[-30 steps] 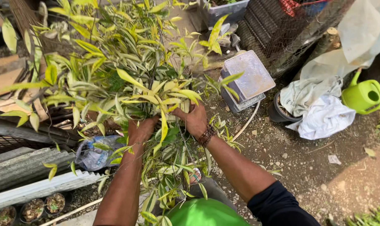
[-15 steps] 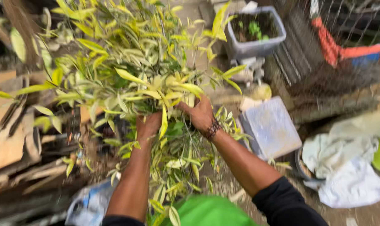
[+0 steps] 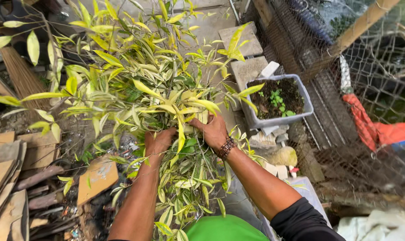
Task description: The person carries a large bunch of variegated plant branches through a garden area and places them on a concrete floor. They then sit and use a knife to strip leaves from the branches, accumulating a pile of leaves on the ground.
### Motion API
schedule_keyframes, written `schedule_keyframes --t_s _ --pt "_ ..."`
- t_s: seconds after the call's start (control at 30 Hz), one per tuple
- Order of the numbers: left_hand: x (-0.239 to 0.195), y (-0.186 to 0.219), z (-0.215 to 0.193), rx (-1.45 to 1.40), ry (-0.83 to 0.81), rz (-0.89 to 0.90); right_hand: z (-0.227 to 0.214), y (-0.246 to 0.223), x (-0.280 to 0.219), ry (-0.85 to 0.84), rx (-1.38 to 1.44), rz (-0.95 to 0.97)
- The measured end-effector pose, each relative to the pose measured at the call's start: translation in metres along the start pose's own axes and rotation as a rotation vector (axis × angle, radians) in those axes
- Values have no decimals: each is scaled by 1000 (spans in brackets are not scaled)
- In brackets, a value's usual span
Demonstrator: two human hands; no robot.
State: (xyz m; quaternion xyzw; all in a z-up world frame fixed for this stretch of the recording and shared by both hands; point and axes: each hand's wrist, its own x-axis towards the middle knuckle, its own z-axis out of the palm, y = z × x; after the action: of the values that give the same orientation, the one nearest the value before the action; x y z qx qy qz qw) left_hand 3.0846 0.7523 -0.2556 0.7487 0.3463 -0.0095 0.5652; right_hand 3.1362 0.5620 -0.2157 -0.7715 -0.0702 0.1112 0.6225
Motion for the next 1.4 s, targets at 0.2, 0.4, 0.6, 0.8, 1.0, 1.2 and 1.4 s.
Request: schedule_keyframes --t_s 0.2,0.4,0.6,0.8,1.0,1.2,1.4 --pt "114 43 61 -7 69 26 -27 30 157 -136 184 -103" --pt "196 107 95 -100 133 -19 -46 13 275 -228 213 -94" --pt "276 145 92 -158 302 -170 -24 -2 372 -281 285 -71" --pt "389 156 87 -126 321 -181 16 15 484 -327 -115 136" --pt "528 138 92 -284 325 -138 53 16 608 -315 59 -59" --pt "622 114 75 -782 320 -2 107 -3 706 -383 -106 44" --pt "640 163 55 -366 445 -91 140 4 765 -615 -60 -7"
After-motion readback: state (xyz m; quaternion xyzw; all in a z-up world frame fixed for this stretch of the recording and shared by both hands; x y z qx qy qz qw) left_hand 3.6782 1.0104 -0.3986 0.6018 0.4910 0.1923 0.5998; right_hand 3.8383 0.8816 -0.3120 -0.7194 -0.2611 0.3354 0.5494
